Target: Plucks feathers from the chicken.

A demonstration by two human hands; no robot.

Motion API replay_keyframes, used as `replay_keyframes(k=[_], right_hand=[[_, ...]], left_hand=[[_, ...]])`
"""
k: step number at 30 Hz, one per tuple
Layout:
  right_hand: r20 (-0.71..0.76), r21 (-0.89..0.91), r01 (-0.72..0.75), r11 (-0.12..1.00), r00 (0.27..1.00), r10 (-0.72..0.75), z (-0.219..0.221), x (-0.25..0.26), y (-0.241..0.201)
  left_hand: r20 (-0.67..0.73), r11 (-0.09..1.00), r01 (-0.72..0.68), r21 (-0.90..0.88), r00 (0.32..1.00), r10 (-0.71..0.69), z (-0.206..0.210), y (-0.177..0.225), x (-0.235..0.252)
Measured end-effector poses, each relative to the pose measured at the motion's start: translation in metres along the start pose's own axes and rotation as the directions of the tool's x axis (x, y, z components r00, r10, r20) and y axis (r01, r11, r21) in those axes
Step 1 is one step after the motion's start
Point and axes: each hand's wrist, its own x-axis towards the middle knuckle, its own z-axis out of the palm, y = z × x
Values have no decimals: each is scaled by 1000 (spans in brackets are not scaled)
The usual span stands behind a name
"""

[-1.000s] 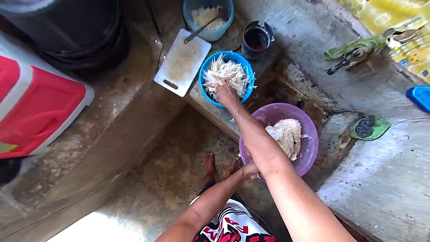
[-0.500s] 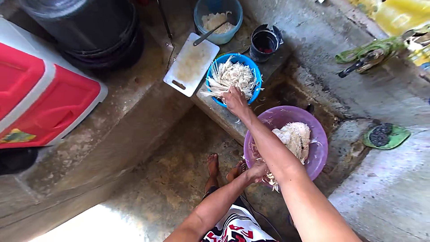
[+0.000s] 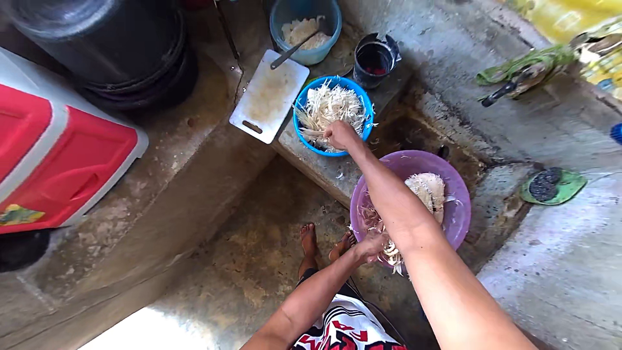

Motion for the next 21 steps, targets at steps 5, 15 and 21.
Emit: replay_keyframes(k=[5,15,21], right_hand=[[-213,313,111,943,976,-44,-83,-79,4],[-322,515,-163,841,873,367,-30,-347,131],[-271,535,-178,826,890,367,65,-402,127]], left_hand=[[-24,999,16,46,1000,-14,4,-6,14],[-62,996,-22,88,998,28,9,-14,12],[-59,994,-36,104,997,42,10,-15,3]])
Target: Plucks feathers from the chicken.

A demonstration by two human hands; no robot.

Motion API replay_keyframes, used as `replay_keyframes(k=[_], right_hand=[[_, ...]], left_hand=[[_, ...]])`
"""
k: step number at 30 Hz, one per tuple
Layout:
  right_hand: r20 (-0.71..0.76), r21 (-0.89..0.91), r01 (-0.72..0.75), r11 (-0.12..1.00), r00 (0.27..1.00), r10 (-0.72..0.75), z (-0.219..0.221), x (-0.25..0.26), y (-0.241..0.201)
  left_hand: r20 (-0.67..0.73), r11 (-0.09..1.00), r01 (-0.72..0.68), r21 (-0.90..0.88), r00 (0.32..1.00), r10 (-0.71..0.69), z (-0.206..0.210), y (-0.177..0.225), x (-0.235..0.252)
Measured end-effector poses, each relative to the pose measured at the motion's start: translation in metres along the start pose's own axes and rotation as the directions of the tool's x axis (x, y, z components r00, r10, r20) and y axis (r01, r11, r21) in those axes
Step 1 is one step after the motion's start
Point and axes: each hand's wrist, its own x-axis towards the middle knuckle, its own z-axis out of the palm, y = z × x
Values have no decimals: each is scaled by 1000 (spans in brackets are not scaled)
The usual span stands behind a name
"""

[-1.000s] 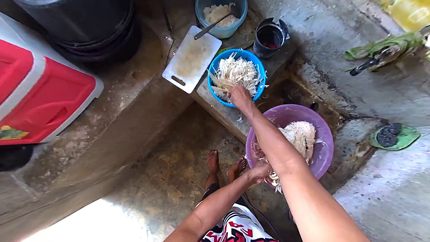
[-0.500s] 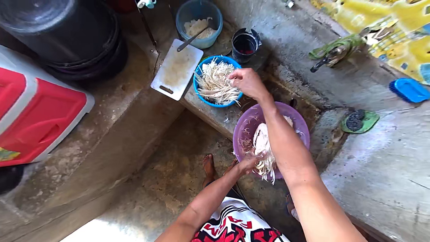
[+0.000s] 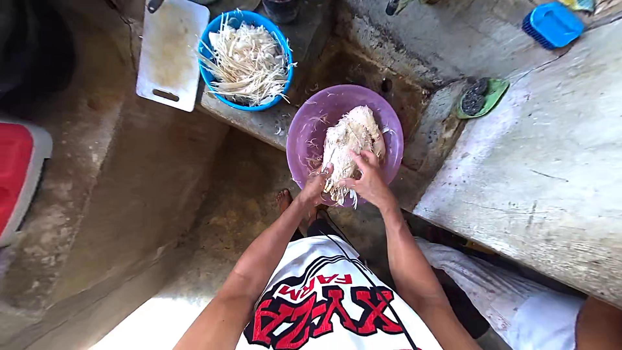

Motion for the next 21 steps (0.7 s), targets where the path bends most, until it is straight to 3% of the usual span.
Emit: replay_keyframes(k=[4,7,9,13,17,21], right_hand=[[-295,88,154,984,948,-122,20,22,42],[-354,218,-25,976,930,102,9,31,47],[-314,387,-115,915,916,248,3,31,53],[-209,720,-125,683,899,384,0,19,74],[-74,830,-173,530,908,412,5,6,75],[-23,872,-210,441,884,467,28,18,72]], left_hand=[[-95,997,20,-76,995,-27,12,2,19],[-110,999,-26,-35,994,22,17,0,17],[-131,996,-88,32,987,92,20,-2,15],[-186,944,-184,274,953,239,22,-7,15],[-189,849,-160,504,938,290,12,-10,-2],[-236,815,-142,561,917,323,5,-14,20]])
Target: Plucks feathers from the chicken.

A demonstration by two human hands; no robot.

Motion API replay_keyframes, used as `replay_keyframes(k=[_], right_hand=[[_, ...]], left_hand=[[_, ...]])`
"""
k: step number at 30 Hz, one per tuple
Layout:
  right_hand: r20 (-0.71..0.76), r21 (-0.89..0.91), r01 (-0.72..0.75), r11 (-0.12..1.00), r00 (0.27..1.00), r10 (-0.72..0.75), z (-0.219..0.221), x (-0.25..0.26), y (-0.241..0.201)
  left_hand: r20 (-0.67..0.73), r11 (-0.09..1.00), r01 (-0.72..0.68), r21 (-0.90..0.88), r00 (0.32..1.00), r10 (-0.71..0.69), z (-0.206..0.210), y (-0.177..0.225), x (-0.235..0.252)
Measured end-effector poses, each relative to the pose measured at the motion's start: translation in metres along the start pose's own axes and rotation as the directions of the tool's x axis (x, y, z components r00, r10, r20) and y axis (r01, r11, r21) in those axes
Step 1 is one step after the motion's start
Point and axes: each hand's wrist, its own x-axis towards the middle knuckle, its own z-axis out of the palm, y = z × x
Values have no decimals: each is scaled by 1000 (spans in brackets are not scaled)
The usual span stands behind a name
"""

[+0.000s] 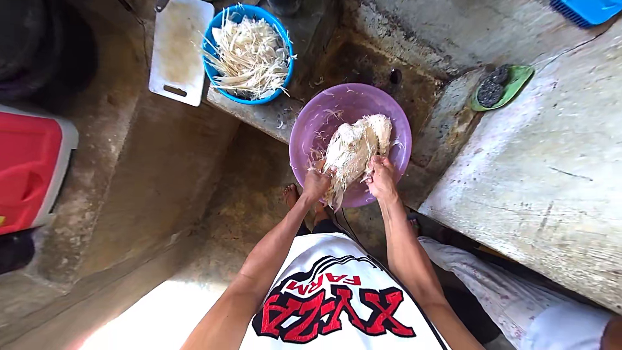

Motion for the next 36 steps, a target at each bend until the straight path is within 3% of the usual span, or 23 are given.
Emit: replay_keyframes(k=[3,5,7,8,10,13,18,20,21,23,25,27,28,29,31,33,36], right_hand=[[-43,-66,46,997,998,-49,10,-9,-7],[-50,-131,29,991,998,-36,7,-20,-6],[-21,-329,53,943,998,-63,5,-30,-8],[31,-491,110,864,994,-109,6,-35,-12],[205,-737,306,603,951,-232,18,-42,-22],[408,-805,500,320,857,-314,39,-43,-31],[508,-781,618,88,711,-487,46,-13,-13],[469,-795,602,73,687,-555,49,-5,-11],[411,-812,571,122,708,-574,49,-4,-12],[190,-819,442,365,810,-555,46,0,-17],[-50,-676,306,671,889,-456,38,8,-15],[-99,-475,265,839,931,-350,30,6,-11],[-42,-486,276,829,940,-338,27,-4,-12],[59,-584,308,751,939,-339,24,-21,-17],[294,-756,431,492,896,-333,29,-46,-29],[448,-804,528,274,840,-305,40,-57,-32],[541,-766,616,181,771,-336,46,-42,-17]], left_hand=[[-51,998,14,-54,999,-16,-1,1,3],[-42,1000,13,-16,999,-14,-3,1,-20],[-45,999,-5,44,999,7,4,4,-34],[-46,997,-12,73,999,16,8,5,-36],[-37,993,-20,115,999,24,12,2,-36],[16,994,-56,92,998,55,7,-3,-33],[77,999,-42,25,996,40,2,-5,-40],[75,997,-67,36,995,64,3,-7,-40],[71,997,-69,33,995,67,3,-8,-39],[67,996,-81,23,995,79,3,-8,-38],[66,999,-49,18,997,48,3,-10,-38],[67,1000,2,28,998,-4,1,-11,-40],[79,999,19,34,997,-22,-2,-9,-44],[89,999,29,35,995,-32,-4,-7,-47],[91,999,20,41,996,-23,-4,-9,-49],[91,998,-15,58,996,9,-4,-7,-48],[84,989,-97,113,993,87,1,-15,-36]])
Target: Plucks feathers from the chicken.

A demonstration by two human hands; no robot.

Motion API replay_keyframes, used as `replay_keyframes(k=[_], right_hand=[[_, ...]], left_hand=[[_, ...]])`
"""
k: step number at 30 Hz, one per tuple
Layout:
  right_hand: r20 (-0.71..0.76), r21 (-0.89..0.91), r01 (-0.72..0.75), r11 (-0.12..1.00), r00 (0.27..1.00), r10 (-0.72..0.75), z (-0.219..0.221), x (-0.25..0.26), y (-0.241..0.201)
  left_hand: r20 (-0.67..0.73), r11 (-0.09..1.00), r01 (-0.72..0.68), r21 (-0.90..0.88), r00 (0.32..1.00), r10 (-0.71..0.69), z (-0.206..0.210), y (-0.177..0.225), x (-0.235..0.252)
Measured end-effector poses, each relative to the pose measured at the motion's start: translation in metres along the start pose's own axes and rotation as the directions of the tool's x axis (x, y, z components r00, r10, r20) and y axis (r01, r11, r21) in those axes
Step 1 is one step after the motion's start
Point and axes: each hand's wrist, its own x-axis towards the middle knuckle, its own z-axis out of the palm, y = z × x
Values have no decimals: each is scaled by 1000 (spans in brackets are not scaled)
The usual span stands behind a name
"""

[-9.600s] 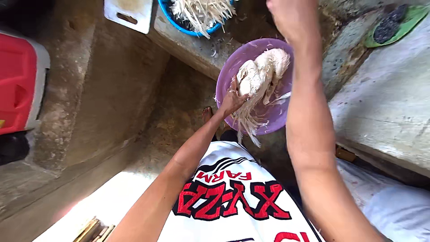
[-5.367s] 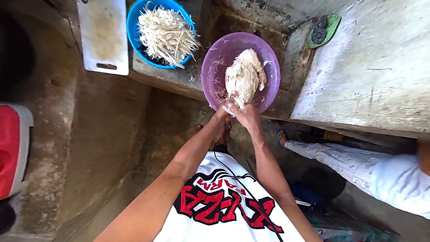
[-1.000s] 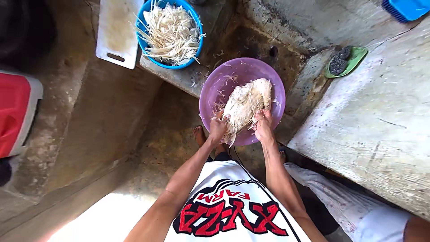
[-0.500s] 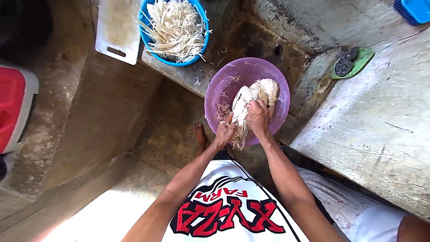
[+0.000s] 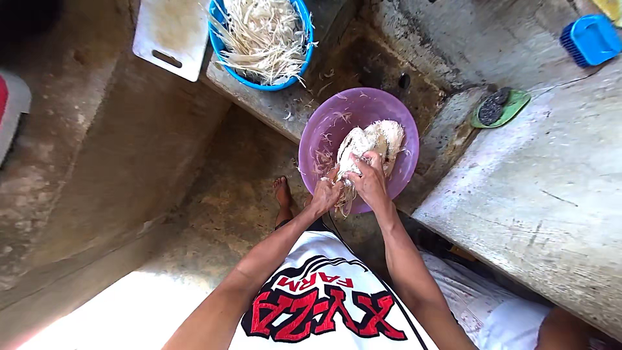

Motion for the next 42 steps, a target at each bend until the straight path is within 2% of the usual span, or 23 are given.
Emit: replay_keyframes(k=[3,5,7,9,10,11,12,13,15,18,20,22,24,27,28,30,32,33,35,37,38,39,42], right_hand=[[-91,-53,110,993,989,-114,11,12,13],[-192,-96,61,994,978,-78,17,24,20],[-276,10,-87,996,957,86,14,33,22],[-238,317,-319,893,885,400,3,38,29],[-232,461,-350,816,840,491,1,37,38],[-217,536,-334,775,833,509,-2,35,43],[-175,521,-318,792,868,464,-9,32,40],[-111,434,-287,854,924,367,-17,29,33],[49,165,-146,975,989,140,-28,22,13],[291,-86,75,994,956,-47,-29,42,-2],[382,-126,195,973,914,-134,-22,60,6],[373,-199,250,948,913,-162,-16,72,7],[331,-314,234,920,935,-125,-10,79,3],[161,-352,78,933,987,-21,-6,92,4],[101,-278,-32,960,993,63,-11,99,6],[-3,48,-278,959,961,278,-25,108,20],[1,338,-327,882,938,347,-33,102,26],[49,346,-300,889,952,302,-37,92,21],[184,120,-168,978,972,144,-40,65,0],[286,-70,-8,998,958,27,-28,43,-19],[310,-101,56,993,951,-22,-17,35,-19],[299,-106,137,985,949,-99,-6,30,-13],[119,-150,294,944,953,-278,15,32,9]], left_hand=[[-15,1000,-16,16,1000,17,1,-5,4],[-30,1000,-28,-14,999,27,4,-6,9],[-40,998,-29,-50,999,27,5,-5,10],[-48,998,-10,-70,999,7,6,-6,10],[-40,998,7,-55,999,-9,5,-4,5],[-30,999,18,-27,999,-19,3,-1,-2],[-15,1000,28,-5,1000,-28,-1,5,-6],[-8,999,37,17,999,-37,-3,8,-9],[-12,998,38,58,999,-37,-2,17,-19],[-61,993,-9,116,998,16,2,27,-21],[-77,990,-6,141,997,17,5,22,-21],[-99,989,-13,146,995,27,9,14,-13],[-113,989,-26,148,993,43,14,2,-1],[-115,995,-32,99,992,44,13,5,3],[-117,997,-25,75,993,33,12,7,2],[-119,999,1,34,993,3,9,9,-8],[-122,999,7,32,993,-4,7,1,-12],[-121,999,8,32,993,-4,8,-3,-14],[-115,1000,14,25,993,-11,11,-4,-18],[-110,1000,12,20,994,-10,11,1,-18],[-118,1000,3,19,993,-1,11,2,-17],[-125,1000,-4,8,992,5,12,2,-17],[-135,1000,17,-14,991,-18,6,8,-18]])
